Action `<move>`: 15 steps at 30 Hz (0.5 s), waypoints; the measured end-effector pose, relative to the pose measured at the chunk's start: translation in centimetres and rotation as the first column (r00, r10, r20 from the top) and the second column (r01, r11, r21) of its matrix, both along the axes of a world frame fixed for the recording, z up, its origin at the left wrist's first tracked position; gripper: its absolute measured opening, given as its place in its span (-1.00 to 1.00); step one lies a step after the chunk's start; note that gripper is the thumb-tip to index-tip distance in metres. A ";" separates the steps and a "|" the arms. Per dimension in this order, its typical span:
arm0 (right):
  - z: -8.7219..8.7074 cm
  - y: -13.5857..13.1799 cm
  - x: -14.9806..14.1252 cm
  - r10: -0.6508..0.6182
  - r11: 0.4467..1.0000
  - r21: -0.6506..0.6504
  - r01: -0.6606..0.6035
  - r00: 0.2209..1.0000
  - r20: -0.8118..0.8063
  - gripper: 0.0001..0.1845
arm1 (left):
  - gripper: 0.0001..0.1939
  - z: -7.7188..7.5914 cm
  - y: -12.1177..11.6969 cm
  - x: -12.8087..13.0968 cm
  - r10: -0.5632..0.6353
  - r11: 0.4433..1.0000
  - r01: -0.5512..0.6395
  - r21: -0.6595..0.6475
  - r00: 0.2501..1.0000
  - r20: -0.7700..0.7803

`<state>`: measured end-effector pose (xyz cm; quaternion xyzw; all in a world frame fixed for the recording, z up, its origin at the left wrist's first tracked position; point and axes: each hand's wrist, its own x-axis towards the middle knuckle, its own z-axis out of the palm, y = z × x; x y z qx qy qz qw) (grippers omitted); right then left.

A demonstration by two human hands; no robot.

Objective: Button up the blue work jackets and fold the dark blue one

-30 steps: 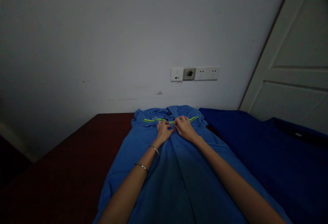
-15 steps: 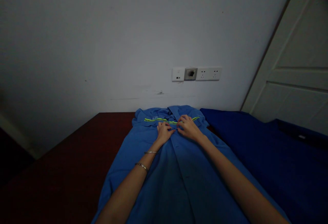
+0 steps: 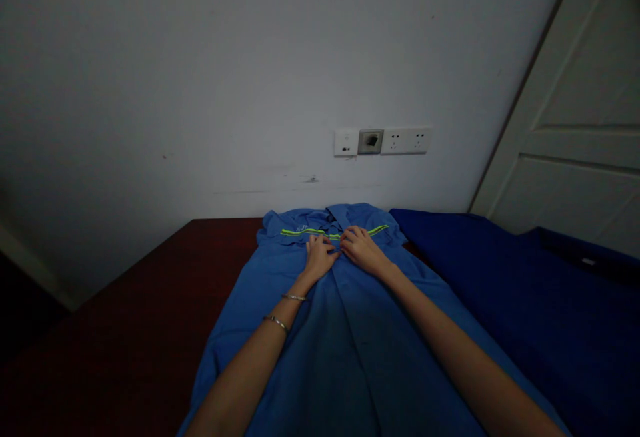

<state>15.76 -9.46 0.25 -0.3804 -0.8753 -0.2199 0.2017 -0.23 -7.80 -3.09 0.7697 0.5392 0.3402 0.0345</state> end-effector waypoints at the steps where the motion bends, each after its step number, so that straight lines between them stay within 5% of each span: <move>1: 0.0 0.0 0.0 -0.002 1.000 -0.004 0.002 1.000 0.003 -0.83 | -0.86 0.0 0.0 0.0 -0.006 1.000 0.006 0.002 1.000 -0.010; 15: -0.2 -0.2 -0.1 -0.036 0.997 0.063 0.037 0.999 -0.013 -0.81 | -0.81 0.2 -0.5 -0.1 -0.054 0.998 0.055 0.028 0.998 -0.026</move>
